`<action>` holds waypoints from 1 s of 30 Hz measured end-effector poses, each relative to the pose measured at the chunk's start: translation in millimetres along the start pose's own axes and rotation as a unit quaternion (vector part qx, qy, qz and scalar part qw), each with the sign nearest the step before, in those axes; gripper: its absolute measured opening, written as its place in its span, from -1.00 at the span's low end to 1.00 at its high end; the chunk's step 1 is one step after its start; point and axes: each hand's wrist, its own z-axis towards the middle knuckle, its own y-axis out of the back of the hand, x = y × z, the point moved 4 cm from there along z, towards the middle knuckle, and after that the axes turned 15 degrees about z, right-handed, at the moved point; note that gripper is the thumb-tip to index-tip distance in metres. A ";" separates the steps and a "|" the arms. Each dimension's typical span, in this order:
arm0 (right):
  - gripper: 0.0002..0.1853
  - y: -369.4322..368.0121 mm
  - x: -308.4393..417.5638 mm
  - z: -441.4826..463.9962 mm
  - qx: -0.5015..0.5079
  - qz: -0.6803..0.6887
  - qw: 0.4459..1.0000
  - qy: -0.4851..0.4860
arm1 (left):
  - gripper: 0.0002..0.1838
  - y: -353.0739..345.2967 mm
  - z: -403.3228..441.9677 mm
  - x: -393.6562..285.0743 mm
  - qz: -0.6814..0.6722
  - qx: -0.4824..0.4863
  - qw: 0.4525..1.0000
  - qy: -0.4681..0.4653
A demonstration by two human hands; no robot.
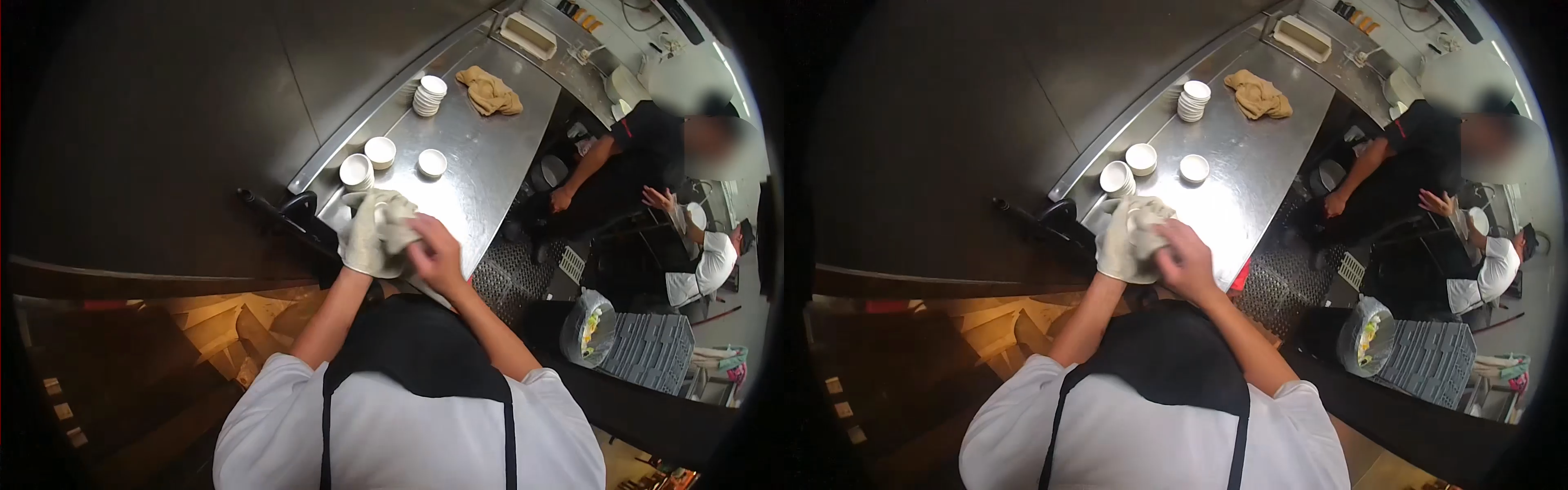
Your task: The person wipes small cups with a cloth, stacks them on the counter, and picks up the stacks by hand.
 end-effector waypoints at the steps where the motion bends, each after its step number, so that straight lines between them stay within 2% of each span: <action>1: -0.58 -11.3 11.8 10.6 0.030 -0.063 0.994 0.081 | -0.55 -2.8 5.2 7.4 -0.003 0.049 0.998 -0.039; 2: -0.54 -22.5 18.9 18.9 0.066 -0.120 0.978 0.159 | -0.55 2.8 7.8 15.4 -0.007 0.090 0.993 -0.081; 3: -0.51 -23.0 14.7 24.1 0.070 -0.138 0.972 0.175 | -0.60 16.4 11.4 23.7 -0.048 0.013 0.997 -0.058; 4: -0.53 -23.1 3.0 27.0 0.056 -0.126 0.979 0.151 | -0.62 24.0 14.9 27.3 0.101 -0.018 0.987 -0.125; 5: -0.55 -25.4 -11.3 27.0 0.042 -0.114 0.985 0.126 | -0.65 30.5 15.9 31.6 0.248 -0.051 0.949 -0.187; 6: -0.57 -27.6 -20.8 27.2 0.028 -0.100 0.990 0.100 | -0.67 31.7 11.8 34.4 0.388 -0.083 0.885 -0.243; 7: -0.67 -29.5 -23.8 31.1 0.020 -0.090 0.993 0.073 | -0.70 18.1 -2.0 26.3 0.495 -0.146 0.793 -0.325; 8: -0.70 -32.0 -25.4 30.9 0.025 -0.087 0.995 0.039 | -0.65 6.0 -6.9 23.3 0.424 -0.189 0.812 -0.353; 10: -0.75 -35.0 -25.5 30.6 0.031 -0.082 0.996 -0.028 | -0.63 6.3 -8.8 14.9 0.410 -0.171 0.851 -0.282; 12: -0.76 -33.3 -27.9 34.4 0.083 -0.031 0.992 -0.088 | -0.63 6.0 -10.3 6.8 0.455 -0.147 0.832 -0.280; 13: -0.75 -29.4 -25.5 37.8 0.124 0.007 0.984 -0.126 | -0.64 1.2 -13.7 4.4 0.391 -0.143 0.879 -0.233; 14: -0.74 -26.8 -24.9 39.8 0.164 0.046 0.972 -0.163 | -0.70 10.0 -5.2 11.4 0.263 -0.149 0.944 -0.134; 15: -0.72 -25.4 -26.5 35.6 0.195 0.057 0.964 -0.174 | -0.74 8.7 3.5 11.9 0.176 -0.075 0.977 -0.100; 16: -0.73 -30.9 -23.7 33.1 0.164 0.071 0.978 -0.110 | -0.75 7.0 11.7 11.4 0.086 0.003 0.994 -0.062; 17: -0.74 -31.1 -22.5 28.0 0.132 0.057 0.986 -0.088 | -0.74 4.0 15.8 12.4 -0.005 0.080 0.997 -0.021; 20: -0.70 -30.3 -8.6 34.1 0.067 -0.011 0.997 -0.036 | -0.68 7.4 19.1 18.8 -0.037 0.019 0.999 -0.024; 21: -0.66 -28.7 -8.5 37.6 0.049 -0.040 0.998 -0.020 | -0.62 14.4 25.5 25.1 -0.002 0.040 0.996 -0.074; 22: -0.65 -28.1 -7.8 40.6 0.026 -0.085 0.995 0.036 | -0.60 15.0 30.0 19.4 0.028 0.034 0.995 -0.085; 24: -0.71 -27.1 -17.0 45.3 0.029 -0.132 0.990 0.043 | -0.63 -7.2 12.0 24.1 0.072 -0.128 0.983 -0.108; 26: -0.77 -29.1 -31.4 50.0 0.052 -0.151 0.986 -0.051 | -0.66 42.1 32.9 46.8 0.220 -0.100 0.945 -0.220; 27: -0.76 -27.8 -30.4 51.4 0.071 -0.139 0.984 -0.091 | -0.69 19.3 11.8 23.9 0.513 -0.133 0.805 -0.268; 28: -0.75 -24.4 -31.6 51.0 0.105 -0.134 0.980 -0.102 | -0.70 0.7 -2.0 13.3 0.552 -0.174 0.740 -0.344; 30: -0.74 -18.3 -34.7 52.8 0.172 -0.119 0.970 -0.122 | -0.66 0.8 7.8 16.6 0.366 -0.121 0.891 -0.242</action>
